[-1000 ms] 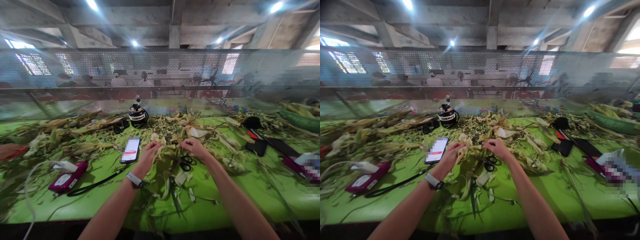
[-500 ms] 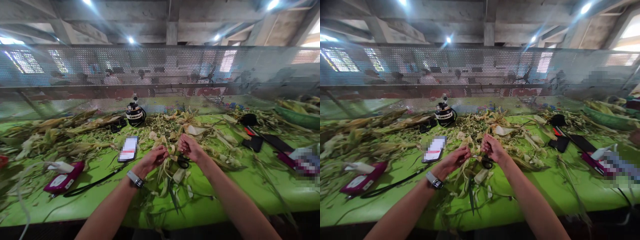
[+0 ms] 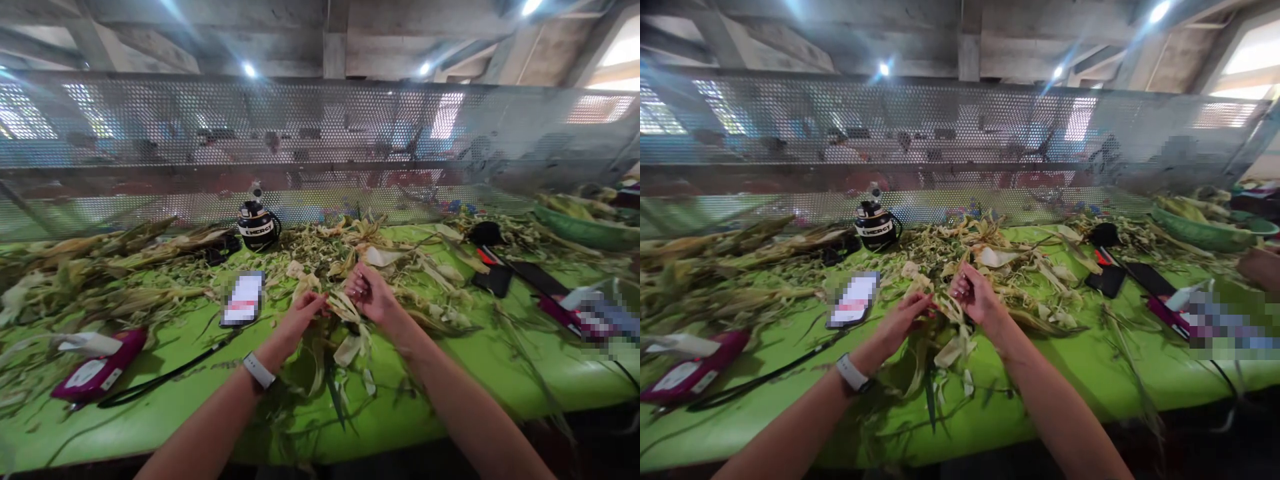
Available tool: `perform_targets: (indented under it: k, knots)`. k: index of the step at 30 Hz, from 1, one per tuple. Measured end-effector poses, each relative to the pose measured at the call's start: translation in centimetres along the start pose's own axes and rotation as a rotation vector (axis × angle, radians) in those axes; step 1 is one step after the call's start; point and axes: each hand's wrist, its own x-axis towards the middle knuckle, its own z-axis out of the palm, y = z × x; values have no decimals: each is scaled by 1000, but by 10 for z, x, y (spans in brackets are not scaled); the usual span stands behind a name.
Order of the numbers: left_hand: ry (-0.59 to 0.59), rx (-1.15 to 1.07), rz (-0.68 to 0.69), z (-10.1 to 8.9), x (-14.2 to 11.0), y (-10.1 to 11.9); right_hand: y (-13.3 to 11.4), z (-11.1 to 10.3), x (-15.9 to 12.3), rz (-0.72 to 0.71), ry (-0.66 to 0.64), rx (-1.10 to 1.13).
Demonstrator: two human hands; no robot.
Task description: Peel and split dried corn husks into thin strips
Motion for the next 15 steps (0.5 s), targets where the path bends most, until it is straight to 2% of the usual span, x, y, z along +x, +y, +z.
perform_targets:
  k: [2, 3, 6, 9, 12, 15]
  knots:
    - [2, 45, -29, 5, -4, -2, 1, 2, 0, 5, 6, 87]
    - [-48, 69, -84, 7, -6, -3, 1, 3, -1, -1, 7, 118]
    - [-305, 38, -272, 12, -12, -7, 4, 7, -3, -40, 6, 140]
    - [-452, -158, -274, 17, -17, -11, 7, 12, -6, -52, 11, 115]
    - [-434, -261, -249, 21, -19, -15, 9, 18, -9, -29, -10, 115]
    - [-328, -272, -225, 21, -20, -13, 4, 18, -9, -31, 12, 55]
